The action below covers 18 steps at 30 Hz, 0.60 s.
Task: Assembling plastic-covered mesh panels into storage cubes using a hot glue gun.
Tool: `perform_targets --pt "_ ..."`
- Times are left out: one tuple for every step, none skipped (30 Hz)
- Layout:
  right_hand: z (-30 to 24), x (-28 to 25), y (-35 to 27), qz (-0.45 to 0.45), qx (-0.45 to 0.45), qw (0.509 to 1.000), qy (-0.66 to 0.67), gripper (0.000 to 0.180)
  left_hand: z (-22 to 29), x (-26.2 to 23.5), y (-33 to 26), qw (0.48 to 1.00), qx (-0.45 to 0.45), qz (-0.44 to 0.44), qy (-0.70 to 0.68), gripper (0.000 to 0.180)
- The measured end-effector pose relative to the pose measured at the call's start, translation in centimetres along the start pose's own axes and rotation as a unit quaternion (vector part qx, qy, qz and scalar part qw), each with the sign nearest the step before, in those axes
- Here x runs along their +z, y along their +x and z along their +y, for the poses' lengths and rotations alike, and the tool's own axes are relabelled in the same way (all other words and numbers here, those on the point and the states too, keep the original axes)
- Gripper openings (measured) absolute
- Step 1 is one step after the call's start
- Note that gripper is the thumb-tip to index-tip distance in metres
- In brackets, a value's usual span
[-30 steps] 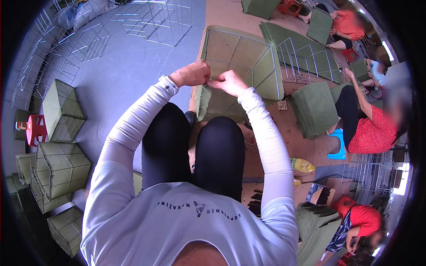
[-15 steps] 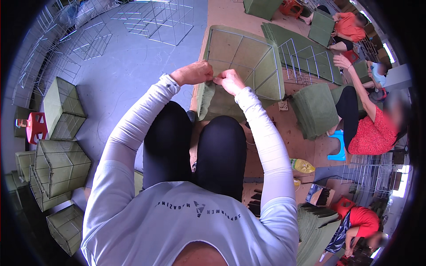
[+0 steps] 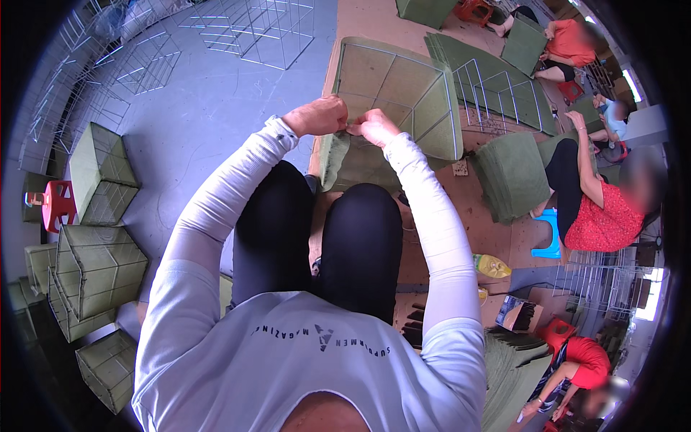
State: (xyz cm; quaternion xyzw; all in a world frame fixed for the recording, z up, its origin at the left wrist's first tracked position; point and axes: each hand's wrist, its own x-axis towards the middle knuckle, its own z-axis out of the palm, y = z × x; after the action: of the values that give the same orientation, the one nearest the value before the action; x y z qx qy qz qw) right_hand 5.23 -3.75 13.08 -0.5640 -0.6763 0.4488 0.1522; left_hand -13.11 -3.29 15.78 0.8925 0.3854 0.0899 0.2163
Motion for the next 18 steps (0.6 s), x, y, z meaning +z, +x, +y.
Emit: perform_targets --pt "0.0 0.0 0.1 0.0 0.0 1.0 0.0 0.025 -0.2 0.1 0.0 1.0 0.005 -0.008 0.001 0.016" --pt "-0.1 0.1 0.1 -0.007 0.012 1.0 0.013 0.024 -0.3 0.3 0.1 1.0 0.005 -0.008 0.001 0.016" --pt "-0.1 0.1 0.1 -0.013 0.024 0.999 0.025 0.023 -0.4 0.5 0.0 1.0 0.008 -0.011 0.006 0.016" --pt "-0.1 0.1 0.2 -0.013 0.024 0.999 0.025 0.023 -0.4 0.6 0.0 1.0 0.012 -0.014 0.011 0.016" --pt "0.0 0.2 0.3 -0.022 0.027 0.999 0.028 0.023 -0.4 0.6 0.1 1.0 0.012 -0.014 0.011 0.016" --pt "0.1 0.3 0.3 -0.03 0.03 0.999 0.032 0.022 -0.4 0.7 0.2 0.999 -0.001 -0.035 0.016 0.015" --pt "0.4 0.3 0.5 -0.03 0.03 0.999 0.032 0.022 -0.1 0.6 0.3 0.998 -0.012 -0.056 0.02 0.015" --pt "0.8 0.5 0.6 -0.034 0.033 0.998 0.048 0.021 0.1 0.5 0.3 0.998 -0.012 -0.056 0.02 0.015" --pt "1.1 0.6 0.7 -0.039 0.035 0.997 0.064 0.02 0.3 0.4 0.3 0.997 -0.009 -0.064 0.029 0.015" --pt "1.2 0.7 0.8 -0.039 0.035 0.997 0.064 0.02 0.3 0.4 0.3 0.997 -0.007 -0.072 0.038 0.015" --pt "1.3 0.8 0.9 -0.038 0.038 0.996 0.066 0.02 0.3 0.4 0.3 0.997 -0.007 -0.072 0.038 0.015" --pt "1.5 0.8 1.0 -0.036 0.04 0.996 0.068 0.02 0.3 0.3 0.2 0.997 -0.006 -0.072 0.037 0.015" --pt "1.3 0.9 0.9 -0.037 0.04 0.996 0.069 0.02 0.3 0.3 0.1 0.997 -0.005 -0.072 0.035 0.016" --pt "1.1 0.8 0.9 -0.039 0.041 0.997 0.061 0.02 0.3 0.3 0.0 0.997 -0.005 -0.072 0.036 0.016" --pt "0.9 0.8 0.9 -0.04 0.042 0.997 0.053 0.02 0.4 0.2 0.0 0.997 -0.007 -0.073 0.04 0.016" --pt "1.1 0.8 1.0 -0.038 0.042 0.997 0.053 0.02 0.5 0.2 0.1 0.996 -0.007 -0.073 0.046 0.016" --pt "1.3 0.8 1.2 -0.041 0.046 0.998 0.028 0.021 0.6 0.1 0.2 0.996 -0.005 -0.072 0.046 0.016" --pt "1.5 0.7 1.4 -0.044 0.05 0.998 0.002 0.022 0.7 0.1 0.3 0.996 -0.006 -0.079 0.045 0.016"
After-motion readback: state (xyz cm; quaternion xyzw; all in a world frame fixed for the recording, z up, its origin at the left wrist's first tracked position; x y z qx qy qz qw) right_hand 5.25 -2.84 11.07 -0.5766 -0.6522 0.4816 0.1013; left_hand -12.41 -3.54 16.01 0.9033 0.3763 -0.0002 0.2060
